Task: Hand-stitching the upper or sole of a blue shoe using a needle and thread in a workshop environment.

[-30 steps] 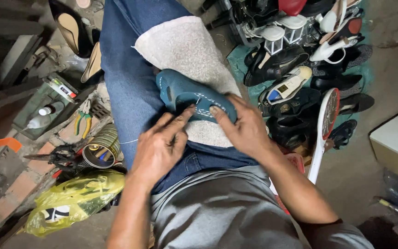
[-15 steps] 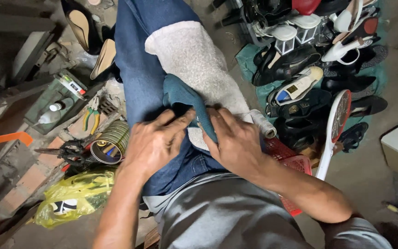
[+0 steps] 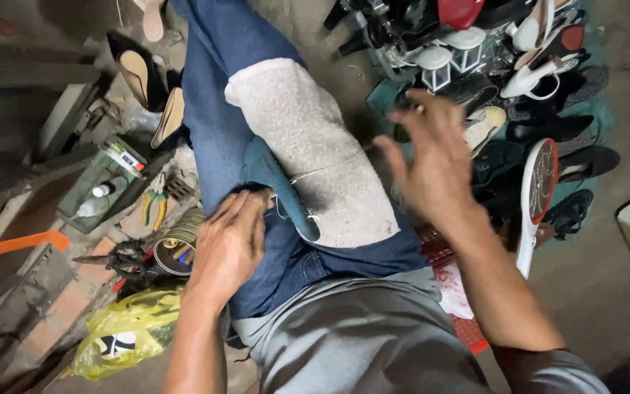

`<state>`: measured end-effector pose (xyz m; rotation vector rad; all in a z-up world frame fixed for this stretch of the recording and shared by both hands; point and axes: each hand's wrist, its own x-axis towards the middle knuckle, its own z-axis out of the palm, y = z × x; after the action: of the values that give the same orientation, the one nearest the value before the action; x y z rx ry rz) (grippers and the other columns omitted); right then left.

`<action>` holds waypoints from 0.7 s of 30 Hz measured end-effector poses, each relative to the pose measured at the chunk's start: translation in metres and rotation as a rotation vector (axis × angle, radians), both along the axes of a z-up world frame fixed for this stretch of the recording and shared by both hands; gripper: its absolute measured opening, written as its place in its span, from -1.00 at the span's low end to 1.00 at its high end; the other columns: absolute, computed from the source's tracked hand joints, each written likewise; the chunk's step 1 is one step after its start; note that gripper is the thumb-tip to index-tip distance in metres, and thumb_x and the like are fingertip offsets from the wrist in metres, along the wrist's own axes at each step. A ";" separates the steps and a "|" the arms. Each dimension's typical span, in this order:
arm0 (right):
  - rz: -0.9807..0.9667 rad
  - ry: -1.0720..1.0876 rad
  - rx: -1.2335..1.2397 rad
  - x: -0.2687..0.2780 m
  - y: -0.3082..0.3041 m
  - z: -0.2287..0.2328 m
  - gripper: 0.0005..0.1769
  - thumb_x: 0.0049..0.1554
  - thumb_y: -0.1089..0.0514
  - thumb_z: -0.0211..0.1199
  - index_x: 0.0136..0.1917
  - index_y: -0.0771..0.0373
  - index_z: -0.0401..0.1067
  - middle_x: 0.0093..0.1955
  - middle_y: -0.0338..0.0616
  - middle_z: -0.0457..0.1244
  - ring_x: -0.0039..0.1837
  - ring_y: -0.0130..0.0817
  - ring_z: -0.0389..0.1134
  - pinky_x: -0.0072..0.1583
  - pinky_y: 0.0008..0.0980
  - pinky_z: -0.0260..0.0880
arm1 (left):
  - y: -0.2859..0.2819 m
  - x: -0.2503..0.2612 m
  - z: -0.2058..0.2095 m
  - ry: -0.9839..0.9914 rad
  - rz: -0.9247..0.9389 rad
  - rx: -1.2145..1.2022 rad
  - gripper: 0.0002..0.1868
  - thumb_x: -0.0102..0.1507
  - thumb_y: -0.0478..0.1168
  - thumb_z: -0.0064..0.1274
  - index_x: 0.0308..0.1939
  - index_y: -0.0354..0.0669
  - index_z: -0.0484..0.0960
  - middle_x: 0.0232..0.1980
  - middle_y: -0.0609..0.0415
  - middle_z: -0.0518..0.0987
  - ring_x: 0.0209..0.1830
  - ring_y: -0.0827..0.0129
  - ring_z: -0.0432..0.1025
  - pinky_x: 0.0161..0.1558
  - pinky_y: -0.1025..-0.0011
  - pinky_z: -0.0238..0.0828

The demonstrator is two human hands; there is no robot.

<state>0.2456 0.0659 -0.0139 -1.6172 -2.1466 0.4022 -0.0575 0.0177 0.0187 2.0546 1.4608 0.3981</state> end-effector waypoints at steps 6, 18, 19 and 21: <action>0.251 0.224 -0.064 -0.066 -0.019 0.002 -0.79 0.10 0.35 0.36 0.04 0.24 0.56 0.30 -0.01 0.27 0.48 0.20 0.10 0.34 0.08 0.26 | -0.005 0.015 -0.010 -0.076 0.087 -0.011 -0.84 0.45 -0.17 -0.10 -0.10 -0.07 0.59 -0.30 -0.02 0.58 -0.22 -0.06 0.53 -0.33 0.06 0.50; 0.142 0.789 -0.581 -0.058 -0.011 0.019 -0.82 0.27 0.24 0.22 0.11 0.20 0.58 -0.16 -0.08 0.45 -0.05 -0.32 0.52 0.00 -0.35 0.51 | -0.008 0.019 -0.014 0.064 0.124 0.192 -0.69 0.46 -0.06 -0.04 -0.38 0.03 0.53 -0.57 0.18 0.36 -0.44 0.22 0.45 -0.43 0.35 0.43; 0.140 0.792 -0.579 -0.064 -0.011 0.015 -0.82 0.27 0.24 0.22 0.11 0.20 0.58 -0.16 -0.08 0.45 -0.05 -0.32 0.52 0.00 -0.35 0.51 | -0.007 0.019 -0.011 0.065 0.120 0.192 -0.69 0.46 -0.06 -0.04 -0.38 0.03 0.53 -0.57 0.18 0.36 -0.44 0.22 0.45 -0.43 0.35 0.43; 0.238 0.571 -0.374 -0.076 -0.010 0.006 -0.80 0.24 0.25 0.24 0.14 0.16 0.54 -0.07 -0.04 0.46 -0.01 -0.06 0.51 0.01 -0.19 0.51 | -0.005 0.021 -0.005 0.090 0.114 0.175 -0.71 0.46 -0.09 -0.04 -0.36 -0.01 0.55 -0.54 0.10 0.42 -0.39 0.12 0.48 -0.42 0.25 0.46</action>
<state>0.1698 0.0555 -0.0077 -1.2080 -1.8810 1.2374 -0.0367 0.0130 0.0134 2.1560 1.6535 0.5011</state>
